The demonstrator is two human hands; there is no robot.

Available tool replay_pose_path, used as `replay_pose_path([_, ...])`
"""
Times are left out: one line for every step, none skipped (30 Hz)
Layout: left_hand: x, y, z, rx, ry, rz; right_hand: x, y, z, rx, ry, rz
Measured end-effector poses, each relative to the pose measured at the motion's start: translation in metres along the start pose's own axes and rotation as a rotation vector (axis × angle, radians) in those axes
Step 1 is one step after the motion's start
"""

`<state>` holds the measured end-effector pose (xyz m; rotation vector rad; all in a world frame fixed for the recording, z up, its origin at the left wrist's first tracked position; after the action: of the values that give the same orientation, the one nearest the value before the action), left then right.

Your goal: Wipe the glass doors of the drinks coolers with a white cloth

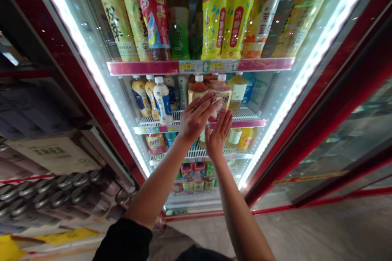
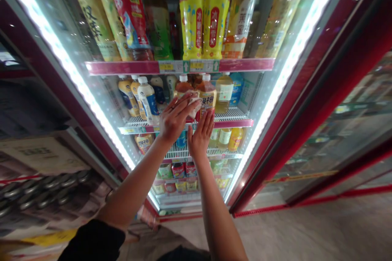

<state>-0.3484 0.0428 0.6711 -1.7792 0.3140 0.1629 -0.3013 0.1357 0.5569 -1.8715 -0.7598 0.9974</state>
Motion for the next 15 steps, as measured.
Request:
replay_pose_path([-0.001, -0.003, 0.002, 0.018, -0.004, -0.02, 0.0, 0.0, 0.0, 0.004, 0.008, -0.005])
replay_pose_path([-0.001, -0.005, 0.004, 0.028, -0.011, -0.031, -0.001, 0.0, -0.001, 0.006, 0.012, -0.014])
replay_pose_path([0.0, -0.006, 0.006, 0.026, -0.018, -0.031, -0.001, -0.001, -0.001, 0.007, 0.014, -0.025])
replay_pose_path([0.002, -0.005, 0.008, 0.013, -0.025, -0.022, -0.002, -0.001, -0.002, 0.008, 0.013, -0.036])
replay_pose_path([0.004, -0.003, 0.008, -0.004, -0.032, -0.007, -0.003, -0.001, -0.003, 0.009, 0.01, -0.045])
replay_pose_path([0.006, 0.001, 0.007, -0.019, -0.036, 0.011, -0.003, -0.001, -0.004, 0.009, 0.007, -0.051])
replay_pose_path([0.007, 0.006, 0.003, -0.028, -0.038, 0.025, -0.003, -0.002, -0.004, 0.008, 0.004, -0.052])
replay_pose_path([0.006, 0.012, -0.002, -0.033, -0.04, 0.035, -0.003, -0.002, -0.005, 0.006, 0.001, -0.05])
replay_pose_path([0.004, 0.016, -0.008, -0.034, -0.043, 0.037, -0.002, -0.002, -0.004, 0.003, -0.002, -0.047])
replay_pose_path([0.001, 0.02, -0.014, -0.025, -0.046, 0.033, -0.002, -0.002, -0.004, 0.0, -0.006, -0.042])
replay_pose_path([-0.003, 0.022, -0.02, -0.01, -0.048, 0.018, -0.002, -0.001, -0.003, 0.0, -0.01, -0.039])
replay_pose_path([-0.008, 0.023, -0.025, 0.011, -0.051, -0.003, -0.002, -0.001, -0.003, 0.002, -0.014, -0.037])
replay_pose_path([-0.013, 0.022, -0.029, 0.04, -0.053, -0.029, -0.002, -0.001, -0.003, 0.008, -0.017, -0.035])
replay_pose_path([-0.017, 0.02, -0.032, 0.072, -0.054, -0.055, -0.002, -0.001, -0.003, 0.016, -0.019, -0.035])
replay_pose_path([-0.019, 0.017, -0.033, 0.106, -0.053, -0.081, -0.002, -0.001, -0.003, 0.026, -0.02, -0.037])
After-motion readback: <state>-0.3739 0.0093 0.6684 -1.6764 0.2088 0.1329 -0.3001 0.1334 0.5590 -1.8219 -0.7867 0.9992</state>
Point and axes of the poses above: each hand's wrist, its own y-axis away from the middle knuckle, its own z-axis out of the palm, x = y × z, the point moved 10 cm from there along -y, towards the middle knuckle, and after that the axes turned 1 degree about x, right-handed, at the moved point
